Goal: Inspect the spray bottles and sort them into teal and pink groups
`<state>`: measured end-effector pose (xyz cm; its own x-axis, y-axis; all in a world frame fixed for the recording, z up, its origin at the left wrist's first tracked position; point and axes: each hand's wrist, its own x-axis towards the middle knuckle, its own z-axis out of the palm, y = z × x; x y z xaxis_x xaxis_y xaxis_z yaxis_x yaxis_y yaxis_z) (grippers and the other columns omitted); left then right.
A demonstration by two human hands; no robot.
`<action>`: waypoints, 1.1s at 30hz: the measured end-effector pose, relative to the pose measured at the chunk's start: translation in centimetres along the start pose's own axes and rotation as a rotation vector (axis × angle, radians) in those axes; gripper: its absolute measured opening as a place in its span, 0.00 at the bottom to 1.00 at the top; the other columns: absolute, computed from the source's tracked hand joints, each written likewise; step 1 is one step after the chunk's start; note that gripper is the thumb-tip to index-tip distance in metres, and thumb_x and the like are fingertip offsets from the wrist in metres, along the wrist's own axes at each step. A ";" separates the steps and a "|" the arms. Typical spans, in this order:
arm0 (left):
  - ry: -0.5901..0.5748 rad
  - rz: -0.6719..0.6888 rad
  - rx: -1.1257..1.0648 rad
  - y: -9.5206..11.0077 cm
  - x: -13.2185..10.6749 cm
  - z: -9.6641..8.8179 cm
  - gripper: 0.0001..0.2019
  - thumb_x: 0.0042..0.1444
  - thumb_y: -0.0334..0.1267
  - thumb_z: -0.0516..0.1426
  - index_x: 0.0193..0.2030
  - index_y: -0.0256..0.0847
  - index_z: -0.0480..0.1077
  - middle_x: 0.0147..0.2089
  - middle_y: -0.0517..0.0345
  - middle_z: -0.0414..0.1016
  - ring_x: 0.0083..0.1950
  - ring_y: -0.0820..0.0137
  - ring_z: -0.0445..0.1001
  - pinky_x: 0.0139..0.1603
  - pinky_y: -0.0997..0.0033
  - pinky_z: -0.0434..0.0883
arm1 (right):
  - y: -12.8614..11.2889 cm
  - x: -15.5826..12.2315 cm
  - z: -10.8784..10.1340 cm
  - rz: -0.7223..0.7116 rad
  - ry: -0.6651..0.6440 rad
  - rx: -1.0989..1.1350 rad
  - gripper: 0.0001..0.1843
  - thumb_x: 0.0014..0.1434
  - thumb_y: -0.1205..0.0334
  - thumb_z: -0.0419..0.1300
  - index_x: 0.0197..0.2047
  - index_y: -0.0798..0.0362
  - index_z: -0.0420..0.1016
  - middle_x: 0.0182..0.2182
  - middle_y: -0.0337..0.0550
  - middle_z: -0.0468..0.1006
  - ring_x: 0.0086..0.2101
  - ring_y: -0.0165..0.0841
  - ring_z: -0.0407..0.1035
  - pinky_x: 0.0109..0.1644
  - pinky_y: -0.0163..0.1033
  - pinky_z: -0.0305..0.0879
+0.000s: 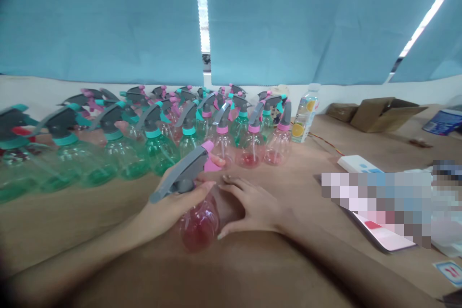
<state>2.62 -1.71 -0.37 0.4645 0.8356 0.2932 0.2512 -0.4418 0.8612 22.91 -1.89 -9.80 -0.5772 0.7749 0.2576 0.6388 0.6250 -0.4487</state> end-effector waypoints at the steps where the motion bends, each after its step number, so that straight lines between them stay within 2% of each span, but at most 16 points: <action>1: -0.001 -0.005 -0.006 0.1 0.0 0.0 0.06 0.49 0.32 0.55 0.35 0.45 0.66 0.27 0.64 0.70 0.28 0.70 0.72 0.29 0.71 0.71 | 0.3 -0.1 0.2 -0.001 0.005 -0.018 0.53 0.45 0.36 0.63 0.67 0.51 0.49 0.63 0.56 0.57 0.61 0.49 0.52 0.61 0.57 0.51; 3: 0.006 -0.009 0.001 0.1 0.0 0.0 0.04 0.49 0.32 0.55 0.33 0.44 0.65 0.25 0.65 0.68 0.26 0.72 0.70 0.27 0.73 0.69 | 0.6 -0.3 0.6 -0.007 0.009 -0.047 0.51 0.46 0.35 0.61 0.66 0.52 0.51 0.63 0.56 0.57 0.62 0.48 0.49 0.62 0.58 0.48; 6: 0.023 0.010 0.054 -0.3 0.0 0.0 0.03 0.50 0.34 0.55 0.33 0.45 0.65 0.27 0.64 0.68 0.27 0.72 0.69 0.27 0.72 0.69 | 0.3 -0.4 0.7 0.012 -0.014 -0.063 0.51 0.47 0.34 0.59 0.66 0.52 0.52 0.64 0.55 0.56 0.62 0.47 0.48 0.63 0.57 0.46; 11: 0.049 0.060 0.144 -0.5 -0.1 -0.1 0.05 0.51 0.35 0.54 0.36 0.47 0.66 0.28 0.63 0.68 0.28 0.69 0.69 0.29 0.71 0.70 | 0.3 -0.3 0.4 0.011 -0.042 -0.051 0.54 0.45 0.33 0.60 0.67 0.49 0.47 0.65 0.52 0.53 0.63 0.47 0.47 0.63 0.57 0.47; 16: 0.093 0.118 0.205 0.4 0.3 -0.2 0.03 0.48 0.33 0.54 0.30 0.46 0.64 0.24 0.65 0.65 0.24 0.72 0.64 0.24 0.73 0.66 | 0.7 -0.5 0.5 0.006 -0.026 -0.034 0.54 0.43 0.33 0.61 0.67 0.50 0.50 0.65 0.53 0.53 0.63 0.47 0.47 0.64 0.57 0.46; 21: 0.036 0.161 0.163 1.0 0.4 -0.5 0.03 0.51 0.32 0.52 0.30 0.46 0.62 0.23 0.67 0.61 0.22 0.74 0.60 0.21 0.75 0.61 | 0.5 -0.6 0.4 0.019 -0.059 -0.044 0.54 0.44 0.33 0.60 0.67 0.50 0.50 0.65 0.52 0.52 0.63 0.46 0.46 0.64 0.56 0.45; 27: -0.009 0.117 0.155 0.9 0.3 -0.5 0.07 0.56 0.37 0.52 0.28 0.45 0.60 0.22 0.68 0.57 0.22 0.75 0.56 0.23 0.75 0.60 | 0.4 -0.5 0.3 0.035 -0.090 -0.066 0.53 0.44 0.31 0.58 0.66 0.52 0.52 0.65 0.53 0.51 0.64 0.46 0.45 0.65 0.57 0.43; 33: 0.037 0.057 0.095 0.8 0.3 -0.4 0.05 0.55 0.41 0.53 0.31 0.46 0.61 0.22 0.67 0.56 0.23 0.73 0.56 0.24 0.73 0.60 | -0.1 -0.4 -0.1 0.052 -0.106 -0.047 0.54 0.43 0.30 0.59 0.65 0.53 0.53 0.65 0.56 0.51 0.64 0.46 0.43 0.65 0.56 0.42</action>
<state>2.62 -1.70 0.59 0.4489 0.8190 0.3576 0.3057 -0.5167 0.7997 23.14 -2.26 -9.74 -0.5920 0.7934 0.1417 0.6907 0.5900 -0.4181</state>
